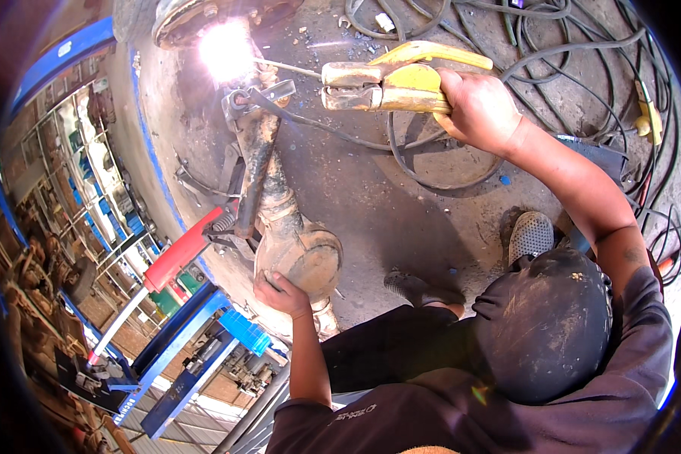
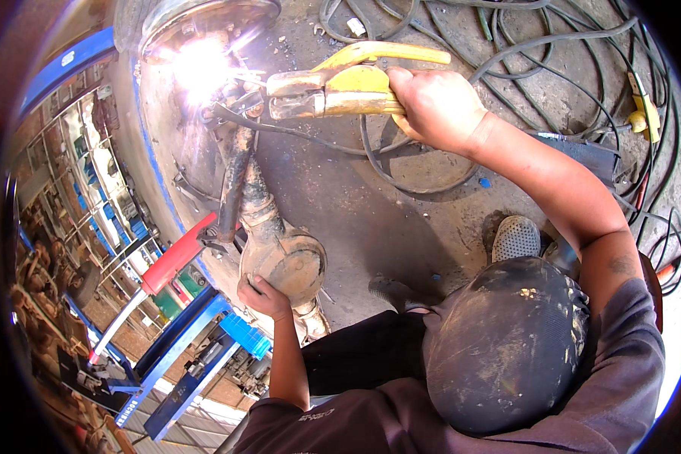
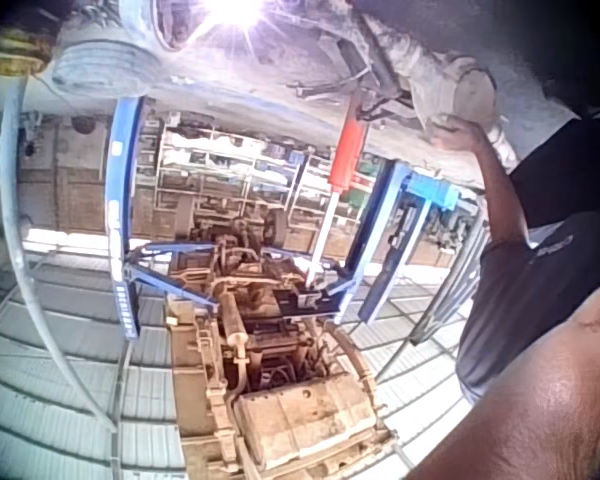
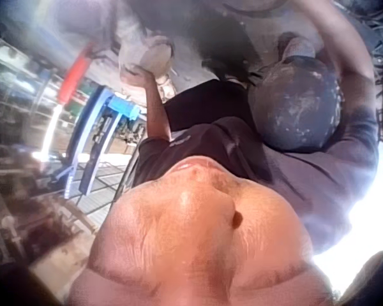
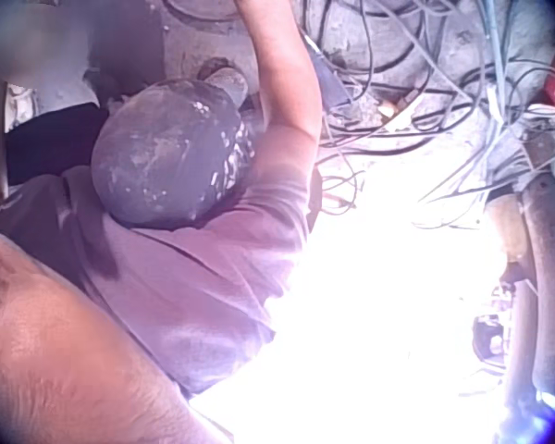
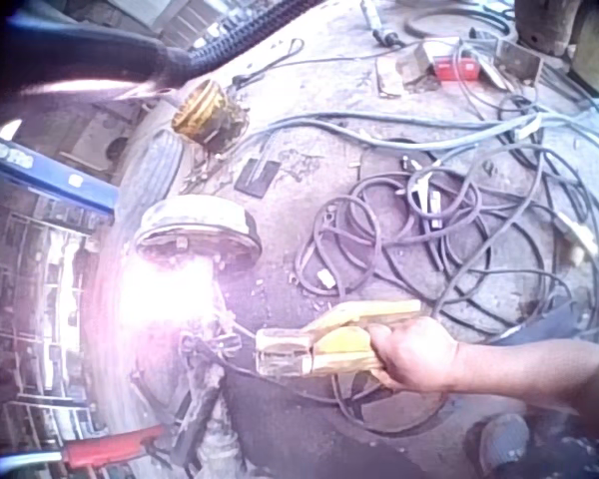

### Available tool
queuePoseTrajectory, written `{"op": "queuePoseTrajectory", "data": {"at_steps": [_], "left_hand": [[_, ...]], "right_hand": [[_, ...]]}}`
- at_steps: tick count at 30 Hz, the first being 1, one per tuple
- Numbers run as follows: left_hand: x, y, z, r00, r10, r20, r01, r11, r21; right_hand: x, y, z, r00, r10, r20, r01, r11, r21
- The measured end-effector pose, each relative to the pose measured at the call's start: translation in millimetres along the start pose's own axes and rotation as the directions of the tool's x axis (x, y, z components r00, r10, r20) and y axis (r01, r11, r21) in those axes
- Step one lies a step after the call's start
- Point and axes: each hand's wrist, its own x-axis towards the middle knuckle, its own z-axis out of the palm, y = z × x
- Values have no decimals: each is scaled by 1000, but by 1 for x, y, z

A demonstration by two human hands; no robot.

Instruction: The person welds a metal bracket onto a vehicle axle assembly using a handheld welding gun. They reposition the assembly and the welding machine, then use a chisel to chip away slag from the welds. Finally, they inspect the welded bracket and the axle.

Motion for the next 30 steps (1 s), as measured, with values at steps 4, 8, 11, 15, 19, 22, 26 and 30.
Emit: {"op": "queuePoseTrajectory", "data": {"at_steps": [4,8,11,15,19,22,26,30], "left_hand": [[0,0,1,1000,0,6,0,1000,1],[1,2,0,1000,9,-1,-9,1000,-4],[0,0,-1,1000,5,-10,-5,1000,-4],[3,4,-3,1000,11,-5,-11,1000,-9],[3,5,-1,1000,15,-21,-16,1000,-14],[3,2,-1,1000,15,-3,-15,1000,-3],[2,0,0,1000,19,-19,-19,1000,4],[1,1,0,1000,20,-11,-20,1000,5]], "right_hand": [[-1,2,1,1000,-4,5,4,999,-35],[-1,0,-2,1000,-18,15,19,998,-54],[0,-1,0,997,-74,-28,73,995,-62],[-1,-1,0,996,-80,-28,78,994,-78],[-3,6,8,997,-63,-52,56,991,-124],[-11,7,0,995,-83,-53,81,996,-48],[-22,9,-8,1000,1,-23,-1,1000,29],[-27,11,-7,998,-3,-57,7,998,66]]}}
